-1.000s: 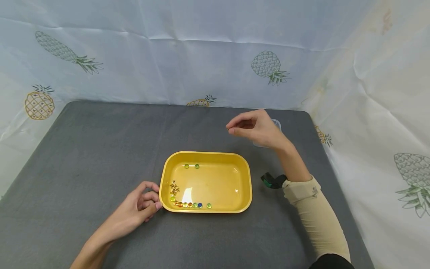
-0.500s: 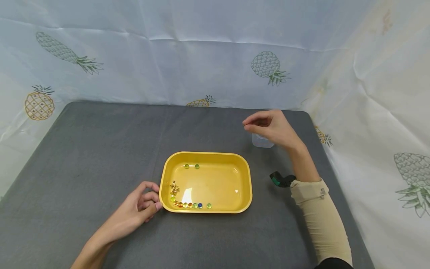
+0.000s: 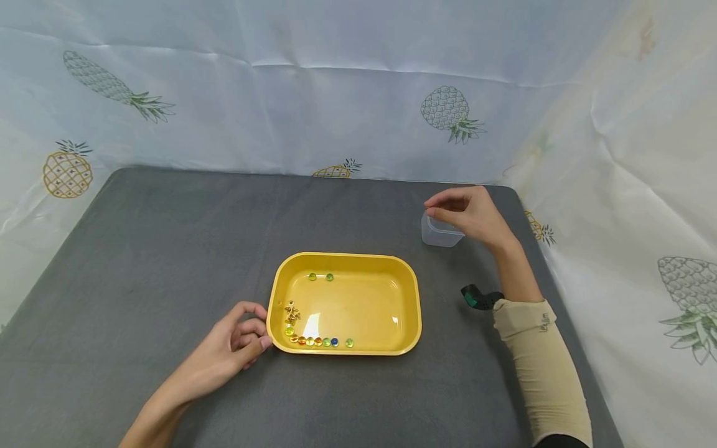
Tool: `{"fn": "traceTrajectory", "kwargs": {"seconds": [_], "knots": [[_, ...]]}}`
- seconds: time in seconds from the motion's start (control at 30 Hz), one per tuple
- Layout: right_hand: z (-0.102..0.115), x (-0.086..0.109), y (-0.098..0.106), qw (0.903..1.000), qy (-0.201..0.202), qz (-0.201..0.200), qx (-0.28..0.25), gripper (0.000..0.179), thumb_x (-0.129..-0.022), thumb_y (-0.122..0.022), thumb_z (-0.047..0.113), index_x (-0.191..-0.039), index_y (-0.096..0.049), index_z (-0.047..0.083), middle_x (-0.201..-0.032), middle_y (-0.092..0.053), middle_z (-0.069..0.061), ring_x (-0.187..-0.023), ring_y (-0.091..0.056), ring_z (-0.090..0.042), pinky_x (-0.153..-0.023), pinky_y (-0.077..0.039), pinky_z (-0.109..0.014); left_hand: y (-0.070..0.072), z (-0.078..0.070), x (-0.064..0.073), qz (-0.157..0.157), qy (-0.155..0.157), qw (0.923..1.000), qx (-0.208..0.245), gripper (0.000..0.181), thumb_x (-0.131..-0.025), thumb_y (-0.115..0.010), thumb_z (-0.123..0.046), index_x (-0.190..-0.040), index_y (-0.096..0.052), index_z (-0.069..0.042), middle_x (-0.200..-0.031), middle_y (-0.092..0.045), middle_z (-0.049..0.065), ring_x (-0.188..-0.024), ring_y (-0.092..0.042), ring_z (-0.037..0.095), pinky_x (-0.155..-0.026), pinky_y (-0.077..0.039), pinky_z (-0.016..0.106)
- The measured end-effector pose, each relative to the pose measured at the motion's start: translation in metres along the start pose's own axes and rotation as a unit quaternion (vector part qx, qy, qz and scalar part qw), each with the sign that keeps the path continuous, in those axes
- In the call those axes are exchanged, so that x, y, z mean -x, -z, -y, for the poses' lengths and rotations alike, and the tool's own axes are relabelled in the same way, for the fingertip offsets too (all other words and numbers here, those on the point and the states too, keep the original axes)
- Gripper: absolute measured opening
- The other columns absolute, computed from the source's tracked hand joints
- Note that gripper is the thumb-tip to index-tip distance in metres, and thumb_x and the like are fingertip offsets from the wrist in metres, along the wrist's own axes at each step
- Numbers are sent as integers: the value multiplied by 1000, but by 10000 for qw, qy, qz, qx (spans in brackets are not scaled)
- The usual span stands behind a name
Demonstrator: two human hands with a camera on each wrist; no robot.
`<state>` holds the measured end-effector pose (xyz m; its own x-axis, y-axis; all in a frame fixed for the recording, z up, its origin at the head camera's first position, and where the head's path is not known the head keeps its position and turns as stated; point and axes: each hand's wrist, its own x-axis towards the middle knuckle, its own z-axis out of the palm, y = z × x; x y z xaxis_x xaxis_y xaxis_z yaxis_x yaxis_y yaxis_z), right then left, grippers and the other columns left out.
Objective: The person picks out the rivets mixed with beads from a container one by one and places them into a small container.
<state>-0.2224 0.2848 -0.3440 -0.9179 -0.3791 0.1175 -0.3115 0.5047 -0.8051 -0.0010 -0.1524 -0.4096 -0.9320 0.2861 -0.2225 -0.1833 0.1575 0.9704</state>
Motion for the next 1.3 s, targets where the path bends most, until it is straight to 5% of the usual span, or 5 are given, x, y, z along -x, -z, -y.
{"fn": "traceTrajectory", "kwargs": {"seconds": [0.47,0.83,1.3], "knots": [[-25,1,4,9991,-260,-125,312,22,-100,-76,4,-120,-78,-4,-99,-77,20,-88,-74,2,-78,-60,-15,-1,1,0,2,3,10000,26,44,-103,-70,-6,-133,-41,7,-97,-67,14,-72,-60,9,-64,-46,23],[-42,-2,7,9955,-37,-99,946,20,-100,-75,1,-119,-79,-2,-114,-78,-26,-87,-71,4,-77,-56,-9,-1,1,1,-24,-32,10000,3,43,-103,-70,-6,-133,-41,7,-96,-67,14,-71,-59,7,-63,-46,23],[-43,-6,7,9924,-31,41,1232,20,-101,-74,2,-120,-78,-4,-114,-78,-29,-84,-69,4,-74,-53,-8,1,0,1,-74,-200,9994,-271,55,-102,-71,-4,-147,-41,3,-98,-72,19,-71,-63,11,-65,-50,25]]}}
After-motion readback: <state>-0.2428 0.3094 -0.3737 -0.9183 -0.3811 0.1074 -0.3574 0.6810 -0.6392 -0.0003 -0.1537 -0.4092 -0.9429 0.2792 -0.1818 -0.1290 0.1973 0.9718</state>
